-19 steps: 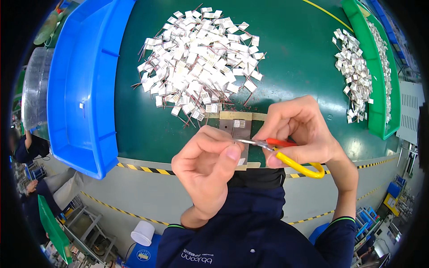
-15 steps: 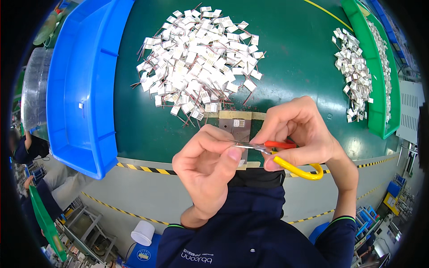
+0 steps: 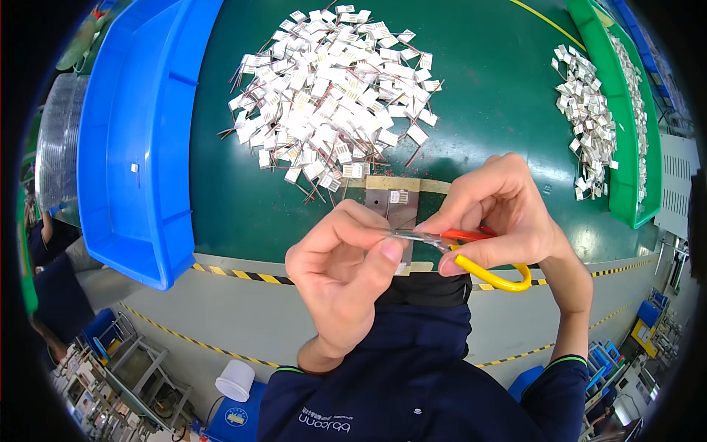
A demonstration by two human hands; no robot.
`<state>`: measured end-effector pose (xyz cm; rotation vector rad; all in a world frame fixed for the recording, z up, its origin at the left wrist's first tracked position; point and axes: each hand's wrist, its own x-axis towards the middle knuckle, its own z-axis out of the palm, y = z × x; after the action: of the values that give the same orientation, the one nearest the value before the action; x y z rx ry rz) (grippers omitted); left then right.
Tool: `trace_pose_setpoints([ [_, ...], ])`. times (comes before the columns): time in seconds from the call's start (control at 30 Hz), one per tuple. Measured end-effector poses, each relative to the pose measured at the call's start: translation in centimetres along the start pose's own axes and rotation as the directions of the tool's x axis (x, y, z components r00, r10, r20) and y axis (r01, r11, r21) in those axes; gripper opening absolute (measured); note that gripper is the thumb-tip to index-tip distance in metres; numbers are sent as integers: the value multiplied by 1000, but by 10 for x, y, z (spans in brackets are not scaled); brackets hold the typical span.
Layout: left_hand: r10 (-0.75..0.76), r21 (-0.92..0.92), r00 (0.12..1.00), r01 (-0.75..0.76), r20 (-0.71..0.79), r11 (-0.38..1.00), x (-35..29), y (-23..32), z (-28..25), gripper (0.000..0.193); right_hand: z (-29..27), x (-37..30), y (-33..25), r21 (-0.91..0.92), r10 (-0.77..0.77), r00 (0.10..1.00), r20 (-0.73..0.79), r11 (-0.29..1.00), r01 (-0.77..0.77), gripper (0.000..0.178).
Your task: The person trims small wire leads on electronic components with scissors at an assembly station.
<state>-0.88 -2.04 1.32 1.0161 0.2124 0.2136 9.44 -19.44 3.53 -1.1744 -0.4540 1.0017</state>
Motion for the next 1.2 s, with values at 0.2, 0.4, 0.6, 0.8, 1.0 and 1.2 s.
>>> trace_pose_setpoints([
  [0.2,-7,-3,1000,7,-2,1000,1,-1,-1,8,2,0,-1,-30,8,1000,-24,1000,-9,23],
  [0.4,-7,2,1000,7,10,1000,1,1,-3,7,3,1,-2,-14,34,995,-89,999,-36,27],
  [0.6,13,-58,1000,-13,6,998,1,-1,-4,5,-2,2,-11,-73,-14,999,-47,997,10,19],
  [0.8,389,569,915,-266,-103,778,21,13,-1,18,2,19,-3,-601,-433,883,-184,760,248,22],
  [1.0,305,907,902,-373,306,195,16,26,-6,37,-8,10,14,-869,-633,762,-137,446,215,31],
  [1.2,326,892,864,-439,385,110,5,1,-22,30,-5,15,19,-830,-687,693,-218,504,239,29],
])
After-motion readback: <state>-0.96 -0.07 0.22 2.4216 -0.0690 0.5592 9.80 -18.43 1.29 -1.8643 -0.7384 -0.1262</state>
